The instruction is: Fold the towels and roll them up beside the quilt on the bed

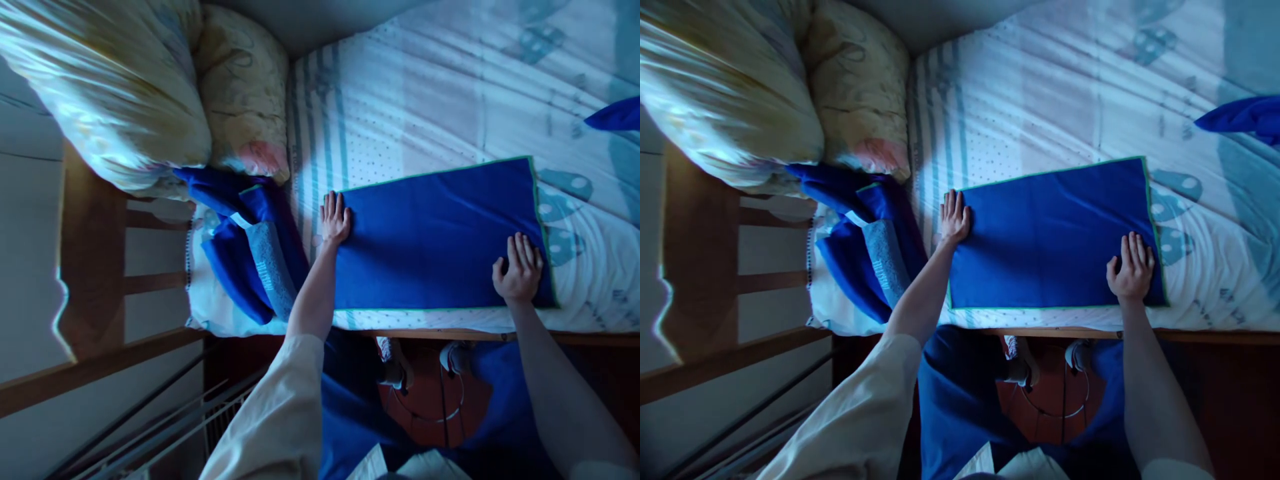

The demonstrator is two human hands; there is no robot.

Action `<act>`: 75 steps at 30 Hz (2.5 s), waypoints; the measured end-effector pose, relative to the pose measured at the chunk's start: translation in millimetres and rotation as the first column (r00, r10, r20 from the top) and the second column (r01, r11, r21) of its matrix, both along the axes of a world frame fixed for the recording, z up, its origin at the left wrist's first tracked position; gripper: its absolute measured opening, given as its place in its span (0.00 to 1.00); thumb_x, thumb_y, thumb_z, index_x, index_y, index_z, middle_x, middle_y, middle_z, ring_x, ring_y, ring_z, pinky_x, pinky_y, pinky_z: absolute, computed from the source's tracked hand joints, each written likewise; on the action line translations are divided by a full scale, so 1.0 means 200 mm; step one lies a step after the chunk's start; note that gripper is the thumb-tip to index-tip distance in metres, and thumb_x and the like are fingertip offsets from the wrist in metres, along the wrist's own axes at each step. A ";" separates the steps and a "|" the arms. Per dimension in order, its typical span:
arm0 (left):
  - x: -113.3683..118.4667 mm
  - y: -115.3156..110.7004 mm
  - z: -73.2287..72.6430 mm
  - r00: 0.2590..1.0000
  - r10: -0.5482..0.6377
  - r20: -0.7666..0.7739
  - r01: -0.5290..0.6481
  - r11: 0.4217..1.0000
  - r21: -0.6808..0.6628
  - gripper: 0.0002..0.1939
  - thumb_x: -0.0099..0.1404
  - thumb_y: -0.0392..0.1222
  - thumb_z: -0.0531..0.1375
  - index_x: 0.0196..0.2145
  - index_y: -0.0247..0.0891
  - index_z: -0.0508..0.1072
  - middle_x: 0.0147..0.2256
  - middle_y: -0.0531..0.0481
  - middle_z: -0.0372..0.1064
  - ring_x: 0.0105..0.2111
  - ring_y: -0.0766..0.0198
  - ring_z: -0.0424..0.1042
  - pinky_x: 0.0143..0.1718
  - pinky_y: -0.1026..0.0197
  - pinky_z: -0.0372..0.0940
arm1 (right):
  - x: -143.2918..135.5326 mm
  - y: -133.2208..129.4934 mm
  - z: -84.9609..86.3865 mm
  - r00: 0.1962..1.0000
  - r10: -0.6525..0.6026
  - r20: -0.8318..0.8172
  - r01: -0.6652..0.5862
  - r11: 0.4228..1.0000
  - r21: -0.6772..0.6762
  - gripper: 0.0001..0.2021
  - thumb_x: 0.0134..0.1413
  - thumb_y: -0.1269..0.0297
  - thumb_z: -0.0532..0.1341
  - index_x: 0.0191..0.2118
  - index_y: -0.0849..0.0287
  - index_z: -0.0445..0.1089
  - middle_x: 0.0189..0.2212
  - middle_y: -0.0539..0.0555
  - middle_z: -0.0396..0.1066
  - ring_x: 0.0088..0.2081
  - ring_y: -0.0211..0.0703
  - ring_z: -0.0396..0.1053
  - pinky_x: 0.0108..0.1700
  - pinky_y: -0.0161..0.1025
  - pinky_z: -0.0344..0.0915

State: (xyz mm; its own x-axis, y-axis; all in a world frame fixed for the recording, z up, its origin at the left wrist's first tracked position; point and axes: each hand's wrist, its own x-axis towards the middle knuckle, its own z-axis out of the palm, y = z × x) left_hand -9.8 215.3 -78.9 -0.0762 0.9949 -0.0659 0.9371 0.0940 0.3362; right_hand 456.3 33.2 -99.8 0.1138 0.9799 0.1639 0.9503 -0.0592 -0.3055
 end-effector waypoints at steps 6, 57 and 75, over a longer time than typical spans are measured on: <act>0.33 -0.46 0.03 0.992 -0.094 0.087 0.088 0.993 0.074 0.32 0.74 0.46 0.47 0.72 0.33 0.58 0.76 0.39 0.39 0.76 0.51 0.33 0.75 0.36 0.37 | -0.01 0.01 0.02 1.000 -0.021 0.006 0.021 1.000 0.017 0.33 0.58 0.65 0.54 0.69 0.67 0.62 0.68 0.68 0.63 0.70 0.61 0.60 0.70 0.63 0.54; 0.46 -0.84 -0.11 0.942 -0.157 0.298 0.069 0.956 0.285 0.34 0.67 0.40 0.55 0.70 0.44 0.63 0.69 0.44 0.60 0.70 0.46 0.59 0.71 0.38 0.49 | -0.44 0.76 0.19 0.807 0.586 0.070 -0.532 0.775 -0.341 0.32 0.74 0.53 0.45 0.77 0.62 0.45 0.77 0.58 0.44 0.78 0.45 0.37 0.77 0.52 0.36; 0.46 -0.84 -0.09 0.939 -0.148 0.311 0.075 0.969 0.235 0.33 0.67 0.41 0.54 0.70 0.41 0.64 0.69 0.43 0.60 0.70 0.46 0.59 0.71 0.37 0.49 | 0.04 0.82 0.24 0.982 -0.026 0.189 0.067 0.974 -0.216 0.34 0.73 0.50 0.42 0.73 0.67 0.53 0.74 0.69 0.49 0.76 0.57 0.42 0.74 0.66 0.42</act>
